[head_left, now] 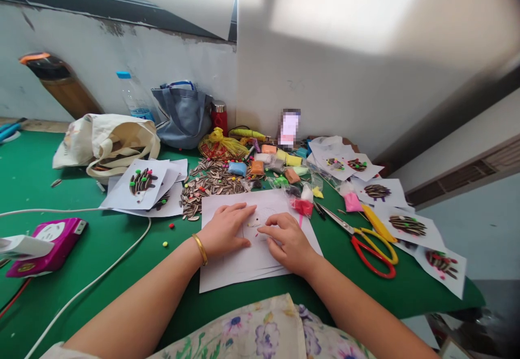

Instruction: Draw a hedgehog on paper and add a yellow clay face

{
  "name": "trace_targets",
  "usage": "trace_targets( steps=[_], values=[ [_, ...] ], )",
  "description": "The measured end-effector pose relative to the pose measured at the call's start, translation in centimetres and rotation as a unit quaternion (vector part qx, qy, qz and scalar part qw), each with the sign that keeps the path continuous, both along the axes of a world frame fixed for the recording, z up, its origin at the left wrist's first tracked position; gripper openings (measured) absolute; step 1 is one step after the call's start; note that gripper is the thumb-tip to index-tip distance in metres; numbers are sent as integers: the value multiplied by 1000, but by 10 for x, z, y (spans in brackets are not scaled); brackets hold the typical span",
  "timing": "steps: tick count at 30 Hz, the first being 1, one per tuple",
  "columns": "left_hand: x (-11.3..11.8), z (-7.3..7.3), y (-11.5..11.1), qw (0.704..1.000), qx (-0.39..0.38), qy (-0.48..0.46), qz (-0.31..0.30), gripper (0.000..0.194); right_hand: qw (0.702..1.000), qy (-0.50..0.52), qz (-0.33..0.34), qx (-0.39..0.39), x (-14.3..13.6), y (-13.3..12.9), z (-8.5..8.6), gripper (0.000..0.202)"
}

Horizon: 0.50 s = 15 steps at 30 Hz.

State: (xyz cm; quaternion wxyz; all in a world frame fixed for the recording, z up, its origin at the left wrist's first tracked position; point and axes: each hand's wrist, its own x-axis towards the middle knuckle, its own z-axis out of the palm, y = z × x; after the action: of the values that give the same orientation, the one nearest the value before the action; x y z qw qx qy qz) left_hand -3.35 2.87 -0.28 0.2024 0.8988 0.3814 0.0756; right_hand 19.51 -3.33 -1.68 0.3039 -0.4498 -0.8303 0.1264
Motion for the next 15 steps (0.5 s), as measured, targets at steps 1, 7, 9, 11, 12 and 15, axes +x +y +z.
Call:
trace_targets(
  steps=[1,7,9,11,12,15],
  values=[
    [0,0,0,1000,-1,0,0,84,1000,9,-2,-4,0,0,0,39],
    [0,0,0,1000,-3,-7,-1,84,1000,-15,-8,-9,-4,-1,0,36],
    [-1,0,0,1000,-2,-7,-2,84,999,-49,2,-5,-5,-2,0,37],
    [-1,0,0,1000,1,-7,-1,84,997,-75,14,0,-6,-3,0,39],
    [-1,0,0,1000,2,-8,-1,84,996,-83,20,2,-6,-4,0,39],
    [-1,-1,0,1000,1,-9,0,84,997,-79,24,8,-6,-4,0,32]
  ],
)
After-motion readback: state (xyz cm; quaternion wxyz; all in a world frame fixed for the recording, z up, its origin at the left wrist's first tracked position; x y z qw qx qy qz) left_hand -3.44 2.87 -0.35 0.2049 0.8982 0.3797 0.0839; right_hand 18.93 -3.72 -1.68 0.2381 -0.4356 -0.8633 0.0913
